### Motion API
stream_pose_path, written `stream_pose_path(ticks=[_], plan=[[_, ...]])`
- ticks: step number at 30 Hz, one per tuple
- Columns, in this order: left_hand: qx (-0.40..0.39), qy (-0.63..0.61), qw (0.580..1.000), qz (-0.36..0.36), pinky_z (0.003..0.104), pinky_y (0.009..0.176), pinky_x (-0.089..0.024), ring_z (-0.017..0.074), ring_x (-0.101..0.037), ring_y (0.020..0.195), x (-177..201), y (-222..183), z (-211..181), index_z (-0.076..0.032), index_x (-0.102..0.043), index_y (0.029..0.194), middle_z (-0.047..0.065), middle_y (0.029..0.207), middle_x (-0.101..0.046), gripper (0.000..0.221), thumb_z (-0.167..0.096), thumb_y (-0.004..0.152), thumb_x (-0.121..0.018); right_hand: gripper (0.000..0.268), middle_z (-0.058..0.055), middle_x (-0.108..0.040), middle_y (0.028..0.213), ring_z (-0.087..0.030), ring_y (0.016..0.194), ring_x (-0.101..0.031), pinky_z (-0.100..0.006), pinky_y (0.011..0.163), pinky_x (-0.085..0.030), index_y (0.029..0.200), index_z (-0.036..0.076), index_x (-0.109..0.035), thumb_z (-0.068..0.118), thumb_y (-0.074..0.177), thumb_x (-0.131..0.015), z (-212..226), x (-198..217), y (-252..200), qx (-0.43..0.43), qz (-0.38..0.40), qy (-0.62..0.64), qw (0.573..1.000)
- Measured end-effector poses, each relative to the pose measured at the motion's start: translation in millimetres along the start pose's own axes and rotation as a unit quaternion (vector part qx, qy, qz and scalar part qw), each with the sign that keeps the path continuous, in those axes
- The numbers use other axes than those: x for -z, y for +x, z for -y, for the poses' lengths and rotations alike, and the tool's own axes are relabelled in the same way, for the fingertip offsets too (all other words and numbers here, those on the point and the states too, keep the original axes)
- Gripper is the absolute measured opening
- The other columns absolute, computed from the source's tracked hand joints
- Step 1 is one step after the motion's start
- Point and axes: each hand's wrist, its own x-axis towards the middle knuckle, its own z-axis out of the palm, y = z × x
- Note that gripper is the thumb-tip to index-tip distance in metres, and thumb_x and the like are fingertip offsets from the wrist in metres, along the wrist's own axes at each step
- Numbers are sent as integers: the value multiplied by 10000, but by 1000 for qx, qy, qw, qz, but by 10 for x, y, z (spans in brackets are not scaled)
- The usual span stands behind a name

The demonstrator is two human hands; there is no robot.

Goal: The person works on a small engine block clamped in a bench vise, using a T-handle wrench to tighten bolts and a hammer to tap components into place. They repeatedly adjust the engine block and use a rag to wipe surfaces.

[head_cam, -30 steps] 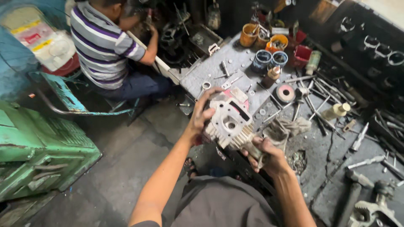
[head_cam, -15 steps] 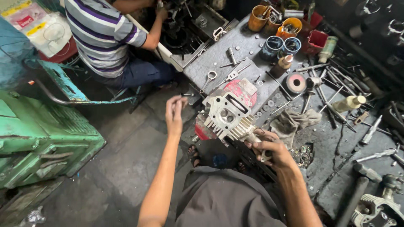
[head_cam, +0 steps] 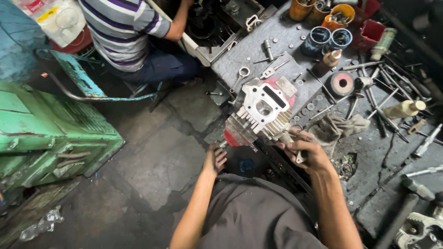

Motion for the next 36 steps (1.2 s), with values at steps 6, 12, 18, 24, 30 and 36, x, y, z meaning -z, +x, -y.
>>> stream_pose_path(ticks=[6,12,18,24,30,36], plan=[[-106,5,994,11,451,920,-440,226,-615,1167,-134,-159,-92,-102,-532,1453,86,1383,-691,709,-603,952,-508,491,-124,-661,873,-101,494,-580,-202,324,-352,1191,-84,-617,93,734,-655,-132,61,-22,10,-26,-65,998],[-33,-183,981,62,436,832,-504,263,-619,1056,-156,46,-305,-56,-396,1460,132,1284,-671,779,-670,982,-365,513,-138,-668,904,-107,547,-602,-206,415,-431,1226,-98,-604,67,743,-654,-287,190,118,15,-7,-33,999],[-126,-193,959,162,357,686,-482,243,-655,828,22,85,-1188,-5,-503,1233,149,1037,-748,548,-493,984,-497,559,-134,-665,868,-115,521,-597,-203,400,-415,1251,-103,-590,65,723,-668,-426,267,147,34,2,-23,999],[-403,-13,822,402,378,666,-516,227,-596,634,-64,-1095,-1593,-99,-645,725,60,651,-619,475,-454,1029,-562,551,-135,-678,853,-122,507,-595,-215,402,-417,1239,-103,-595,51,716,-676,-439,281,129,36,-4,-53,998],[-274,464,743,398,282,415,-397,101,-525,411,-591,-1933,-1516,-23,-701,577,57,553,-671,492,-304,974,-632,522,-115,-686,854,-126,487,-594,-224,347,-368,1225,-47,-615,58,717,-671,-327,221,146,-6,-29,-91,995],[-378,549,571,479,308,509,-463,126,-631,541,-965,-2059,-1580,-76,-778,711,40,634,-703,334,-293,954,-706,508,-90,-692,885,-130,526,-605,-226,381,-384,1211,-26,-610,25,711,-687,-293,211,72,-29,-31,-106,993]])
